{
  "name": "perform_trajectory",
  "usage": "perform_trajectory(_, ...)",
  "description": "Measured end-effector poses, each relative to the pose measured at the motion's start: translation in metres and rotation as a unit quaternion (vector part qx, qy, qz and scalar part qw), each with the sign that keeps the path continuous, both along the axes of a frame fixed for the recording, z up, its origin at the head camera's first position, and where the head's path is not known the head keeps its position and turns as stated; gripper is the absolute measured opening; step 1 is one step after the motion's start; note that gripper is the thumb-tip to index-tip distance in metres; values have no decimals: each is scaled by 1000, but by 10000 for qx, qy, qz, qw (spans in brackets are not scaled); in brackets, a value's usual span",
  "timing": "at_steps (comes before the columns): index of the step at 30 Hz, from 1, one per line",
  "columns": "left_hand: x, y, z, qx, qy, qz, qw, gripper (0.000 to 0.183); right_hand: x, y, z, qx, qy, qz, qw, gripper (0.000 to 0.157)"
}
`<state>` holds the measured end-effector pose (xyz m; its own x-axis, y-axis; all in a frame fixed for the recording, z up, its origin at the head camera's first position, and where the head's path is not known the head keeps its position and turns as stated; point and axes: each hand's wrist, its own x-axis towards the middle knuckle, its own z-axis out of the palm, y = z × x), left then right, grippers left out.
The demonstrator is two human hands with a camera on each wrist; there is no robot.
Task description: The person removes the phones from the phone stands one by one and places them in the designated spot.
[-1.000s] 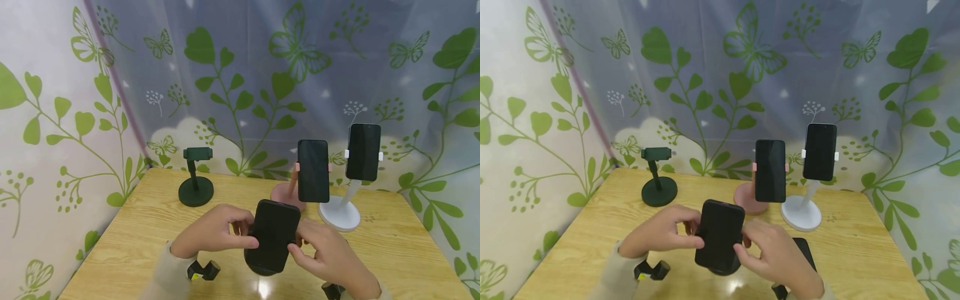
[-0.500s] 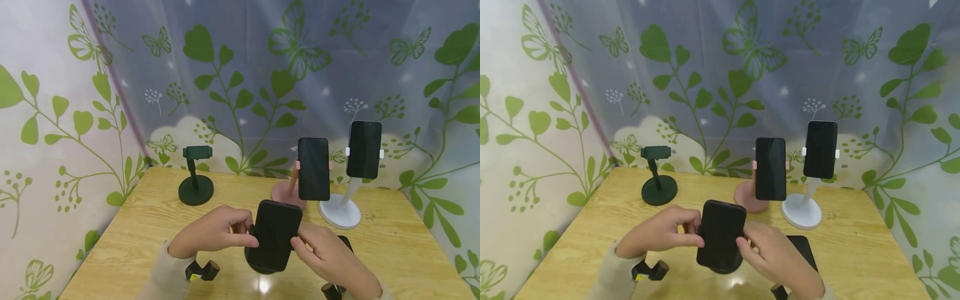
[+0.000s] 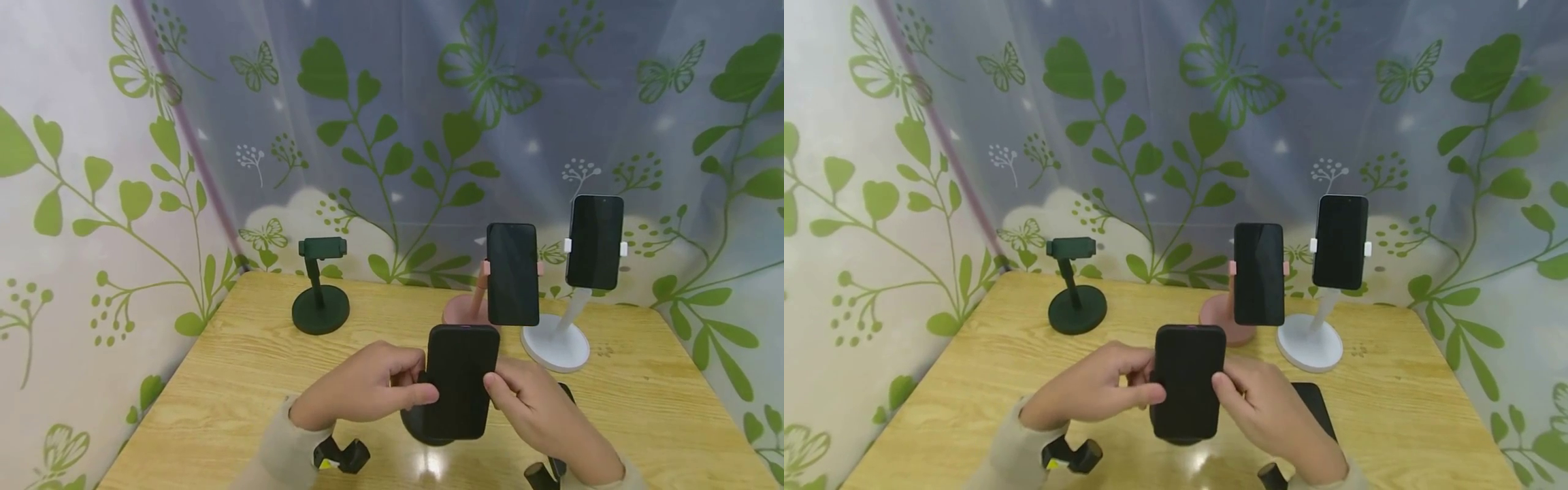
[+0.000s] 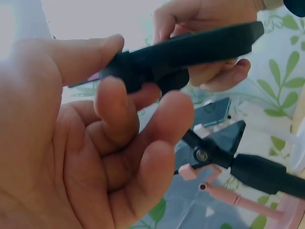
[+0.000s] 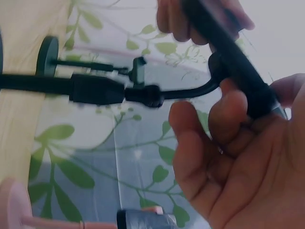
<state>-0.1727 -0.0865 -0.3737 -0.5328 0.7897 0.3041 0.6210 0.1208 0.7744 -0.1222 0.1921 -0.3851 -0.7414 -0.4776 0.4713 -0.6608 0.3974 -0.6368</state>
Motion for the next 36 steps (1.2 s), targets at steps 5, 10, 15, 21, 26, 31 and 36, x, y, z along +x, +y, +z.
perform_trajectory(5, 4, 4, 2, 361, -493, 196, 9979, 29, 3, -2, 4, -233, -728, -86, 9970, 40)
perform_trajectory(10, 6, 7, 3, 541, -678, 315, 9957, 34, 2, 0, 6, -494, -1054, 78, 9932, 42)
perform_trajectory(15, 2, 4, 2, 371, -370, 274, 9982, 28, 0, 3, 6, -532, -1039, 276, 9928, 38)
perform_trajectory(21, 2, 2, 1, 476, -47, 442, 9979, 22, 2, 2, 4, -446, -925, 55, 9947, 41)
perform_trajectory(26, 5, 7, 0, 721, -251, 480, 9959, 29, 2, 2, 3, -414, -1122, -218, 9926, 44)
perform_trajectory(31, 8, 7, 0, 674, -382, 469, 9959, 30, 1, 3, 1, -489, -1220, -94, 9913, 42)
perform_trajectory(36, 6, 6, 2, 518, -318, 253, 9978, 26, 6, 4, 5, 57, -739, -551, 9957, 41)
